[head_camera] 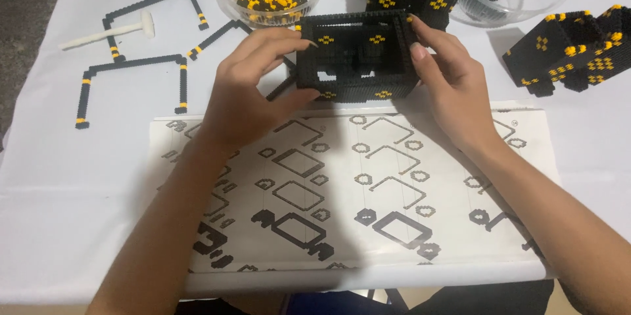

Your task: Assembling a black and yellow block-based frame structure on a white surface.

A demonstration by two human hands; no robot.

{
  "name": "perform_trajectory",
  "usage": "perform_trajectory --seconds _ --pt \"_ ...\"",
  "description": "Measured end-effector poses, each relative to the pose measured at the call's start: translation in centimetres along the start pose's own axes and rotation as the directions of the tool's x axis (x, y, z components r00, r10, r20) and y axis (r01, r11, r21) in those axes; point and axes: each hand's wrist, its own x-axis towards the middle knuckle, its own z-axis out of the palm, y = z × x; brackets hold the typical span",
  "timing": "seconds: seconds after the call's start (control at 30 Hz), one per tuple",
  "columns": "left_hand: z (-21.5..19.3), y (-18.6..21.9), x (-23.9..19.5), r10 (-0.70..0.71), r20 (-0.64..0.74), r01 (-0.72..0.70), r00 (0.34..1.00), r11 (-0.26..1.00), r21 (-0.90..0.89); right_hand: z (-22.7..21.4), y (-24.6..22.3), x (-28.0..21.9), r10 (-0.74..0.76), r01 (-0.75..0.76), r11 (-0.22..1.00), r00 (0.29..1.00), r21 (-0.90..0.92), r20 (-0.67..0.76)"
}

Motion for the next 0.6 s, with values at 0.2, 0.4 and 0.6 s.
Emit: perform_trajectory --seconds 0.2,0.4,0.6 --pt "0.1 -1.0 -0.2 0.018 -0.001 -0.018 1.0 1.0 -0.013 0.1 -0.6 -0.5 -0.07 0.072 0.993 0.997 -0.088 0.032" --pt "-0.2 -1.4 -0.3 0.01 0.063 -0.005 0.998 0.997 -0.073 0.0 -0.4 -0.4 -0.083 0.087 0.987 0.996 -0.132 0.034" --pt "-0.6 -1.8 -0.3 0.107 0.089 -0.098 0.99 0.991 -0.093 0.2 -0.6 -0.5 -0.074 0.076 0.992 0.997 -0.099 0.025"
